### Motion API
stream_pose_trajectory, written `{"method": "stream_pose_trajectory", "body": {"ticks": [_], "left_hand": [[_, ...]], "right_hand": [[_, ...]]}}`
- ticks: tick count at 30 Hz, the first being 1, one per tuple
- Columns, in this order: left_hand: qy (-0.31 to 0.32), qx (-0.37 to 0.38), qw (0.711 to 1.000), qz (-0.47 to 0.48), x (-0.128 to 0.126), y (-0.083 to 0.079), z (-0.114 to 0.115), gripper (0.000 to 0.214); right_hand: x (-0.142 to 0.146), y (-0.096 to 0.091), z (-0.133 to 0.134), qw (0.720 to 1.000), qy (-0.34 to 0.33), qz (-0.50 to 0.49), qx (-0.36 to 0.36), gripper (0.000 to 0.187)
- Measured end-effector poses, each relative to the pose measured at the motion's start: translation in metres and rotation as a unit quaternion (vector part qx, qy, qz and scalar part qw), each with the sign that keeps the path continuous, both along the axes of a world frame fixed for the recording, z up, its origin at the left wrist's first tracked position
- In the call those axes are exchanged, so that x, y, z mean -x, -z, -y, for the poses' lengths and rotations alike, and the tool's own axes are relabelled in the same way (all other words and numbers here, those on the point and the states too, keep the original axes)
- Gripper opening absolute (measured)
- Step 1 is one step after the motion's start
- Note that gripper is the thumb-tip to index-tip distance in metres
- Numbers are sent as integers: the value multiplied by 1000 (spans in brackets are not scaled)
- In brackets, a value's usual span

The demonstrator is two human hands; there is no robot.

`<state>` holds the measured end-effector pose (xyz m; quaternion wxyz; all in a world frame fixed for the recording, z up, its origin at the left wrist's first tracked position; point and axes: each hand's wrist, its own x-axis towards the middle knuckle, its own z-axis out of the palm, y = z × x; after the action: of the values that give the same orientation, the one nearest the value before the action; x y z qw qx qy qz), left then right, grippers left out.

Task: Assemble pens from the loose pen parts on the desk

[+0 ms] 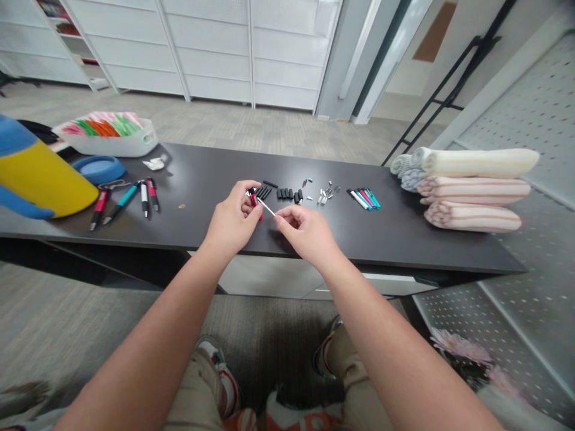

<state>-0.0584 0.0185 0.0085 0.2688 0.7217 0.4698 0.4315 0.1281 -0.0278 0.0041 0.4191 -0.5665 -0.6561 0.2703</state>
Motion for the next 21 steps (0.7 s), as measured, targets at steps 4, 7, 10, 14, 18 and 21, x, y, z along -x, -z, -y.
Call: {"method": "stream_pose_trajectory", "body": {"ticks": [4,7,10,14,18,21], "left_hand": [[-5,-5,1000,-10,0,-3,2,39],[-28,-5,999,-20,1,-4,2,34],[-38,0,999,-25,1,-4,2,34],[-44,1,999,-27,1,-3,1,35],[-44,7,999,-21,2,-1,0,39],[-53,5,997,-48,2,-1,-1,36]], "right_hand": [[-1,1,0,1000,-6,-17,-3,14],[-2,1,0,999,-10,-36,-5,15],[-2,2,0,999,-9,-35,-9,15],[-2,1,1,1000,-6,-25,-14,16],[-1,0,1,1000,-2,-9,-21,16],[0,0,2,1000,-2,-7,-18,16]]}}
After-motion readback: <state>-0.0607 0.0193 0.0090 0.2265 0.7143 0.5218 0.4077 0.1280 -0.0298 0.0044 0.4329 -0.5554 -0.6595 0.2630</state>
